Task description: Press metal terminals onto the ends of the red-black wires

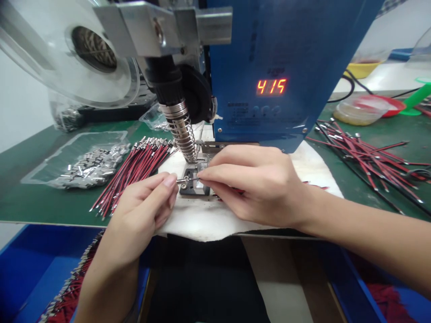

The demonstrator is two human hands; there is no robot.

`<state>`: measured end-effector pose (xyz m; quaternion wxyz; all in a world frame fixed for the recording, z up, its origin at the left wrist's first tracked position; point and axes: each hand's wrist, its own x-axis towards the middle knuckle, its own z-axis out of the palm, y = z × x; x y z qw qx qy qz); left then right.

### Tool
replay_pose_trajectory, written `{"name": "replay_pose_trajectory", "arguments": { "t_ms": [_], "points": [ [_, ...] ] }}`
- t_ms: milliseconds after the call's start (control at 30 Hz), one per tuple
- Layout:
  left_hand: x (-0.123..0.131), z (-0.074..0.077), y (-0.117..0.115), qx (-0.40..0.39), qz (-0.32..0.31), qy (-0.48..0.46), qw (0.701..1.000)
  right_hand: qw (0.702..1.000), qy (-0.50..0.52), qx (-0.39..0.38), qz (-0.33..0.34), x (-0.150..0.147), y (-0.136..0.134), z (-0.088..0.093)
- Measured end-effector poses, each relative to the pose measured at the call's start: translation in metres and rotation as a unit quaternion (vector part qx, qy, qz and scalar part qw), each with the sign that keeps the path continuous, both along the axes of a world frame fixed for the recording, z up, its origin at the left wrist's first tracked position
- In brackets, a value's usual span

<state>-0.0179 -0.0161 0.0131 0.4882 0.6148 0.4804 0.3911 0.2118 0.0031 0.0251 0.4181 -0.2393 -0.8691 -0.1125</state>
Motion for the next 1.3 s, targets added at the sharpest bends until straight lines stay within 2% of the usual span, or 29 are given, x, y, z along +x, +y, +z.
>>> {"name": "replay_pose_trajectory", "arguments": {
  "t_ms": [967, 1300],
  "points": [
    [0.0004, 0.0006, -0.0001, 0.022, 0.013, 0.035, 0.999, 1.000, 0.000, -0.009, 0.002, 0.0008, 0.0053, 0.0017],
    [-0.0002, -0.0012, 0.0002, 0.016, 0.011, 0.019, 1.000, 1.000, 0.003, -0.005, 0.016, 0.0013, 0.0066, 0.0008]
  ]
}}
